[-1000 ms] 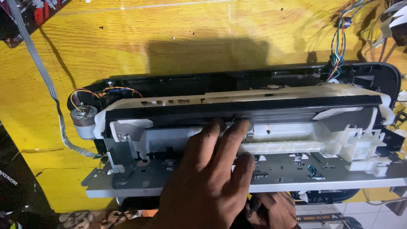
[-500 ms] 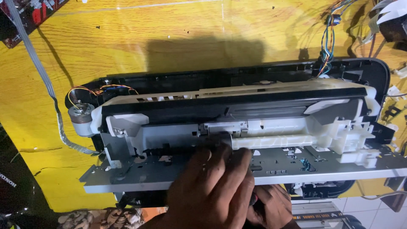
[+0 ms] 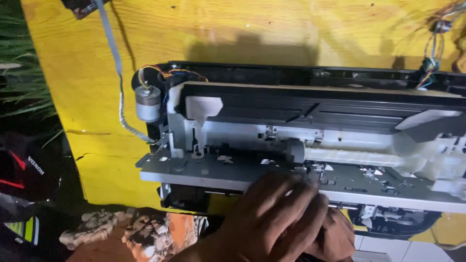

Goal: The person uses a screwdriver to remove and install screws on a disassembled electronic device, likely a printer or scanner. They manipulate internal components, including a motor and circuit board, while working on a yellow table.

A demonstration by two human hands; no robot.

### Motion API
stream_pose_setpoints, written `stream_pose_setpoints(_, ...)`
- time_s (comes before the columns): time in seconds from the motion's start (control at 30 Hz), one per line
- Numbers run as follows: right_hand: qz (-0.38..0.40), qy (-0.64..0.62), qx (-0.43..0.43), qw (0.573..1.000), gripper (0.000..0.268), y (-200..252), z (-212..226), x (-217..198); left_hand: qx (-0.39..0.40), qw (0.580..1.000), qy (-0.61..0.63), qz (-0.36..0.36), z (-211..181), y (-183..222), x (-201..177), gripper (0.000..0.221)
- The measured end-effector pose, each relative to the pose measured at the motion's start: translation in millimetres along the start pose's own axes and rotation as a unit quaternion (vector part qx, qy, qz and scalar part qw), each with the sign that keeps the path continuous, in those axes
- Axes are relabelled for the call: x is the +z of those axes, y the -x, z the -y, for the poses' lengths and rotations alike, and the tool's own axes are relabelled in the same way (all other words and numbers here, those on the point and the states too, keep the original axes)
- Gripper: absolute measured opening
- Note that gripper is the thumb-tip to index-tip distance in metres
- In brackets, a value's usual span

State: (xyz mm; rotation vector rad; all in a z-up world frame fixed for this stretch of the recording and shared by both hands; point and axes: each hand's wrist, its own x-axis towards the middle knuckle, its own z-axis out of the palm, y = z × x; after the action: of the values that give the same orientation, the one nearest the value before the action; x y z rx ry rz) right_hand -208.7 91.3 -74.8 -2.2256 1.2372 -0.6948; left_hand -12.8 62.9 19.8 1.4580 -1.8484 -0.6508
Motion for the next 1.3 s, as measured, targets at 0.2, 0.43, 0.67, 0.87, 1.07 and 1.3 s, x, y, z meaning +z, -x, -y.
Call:
stream_pose_setpoints(0.2,0.006,0.015,0.09,0.996,0.026,62.6,-32.1,4.6,-0.153,0.973,-0.039,-0.168,0.0,44.9,0.6,0.015)
stream_pose_setpoints(0.43,0.071,0.055,0.171,0.981,0.03,71.6,-29.5,-2.4,-0.19,0.916,-0.321,-0.151,46.0,80.9,-75.1,0.036)
stream_pose_setpoints(0.67,0.108,0.097,0.221,0.965,0.029,79.6,-32.4,-1.2,-0.13,0.956,-0.245,-0.1,61.1,63.7,-86.3,0.017)
stream_pose_setpoints(0.87,0.082,0.082,0.205,0.972,0.03,74.7,-27.8,-0.1,-0.09,0.939,-0.328,-0.038,68.8,64.1,-84.5,0.01)
stream_pose_setpoints(1.07,0.108,0.075,0.232,0.964,0.031,74.4,-29.3,-1.0,-0.073,0.931,-0.343,-0.1,70.4,57.8,-76.1,0.015)
stream_pose_setpoints(1.3,-0.043,0.016,0.082,0.996,0.023,42.5,-14.6,8.2,-0.025,0.938,-0.34,-0.069,69.0,66.7,-80.9,0.015)
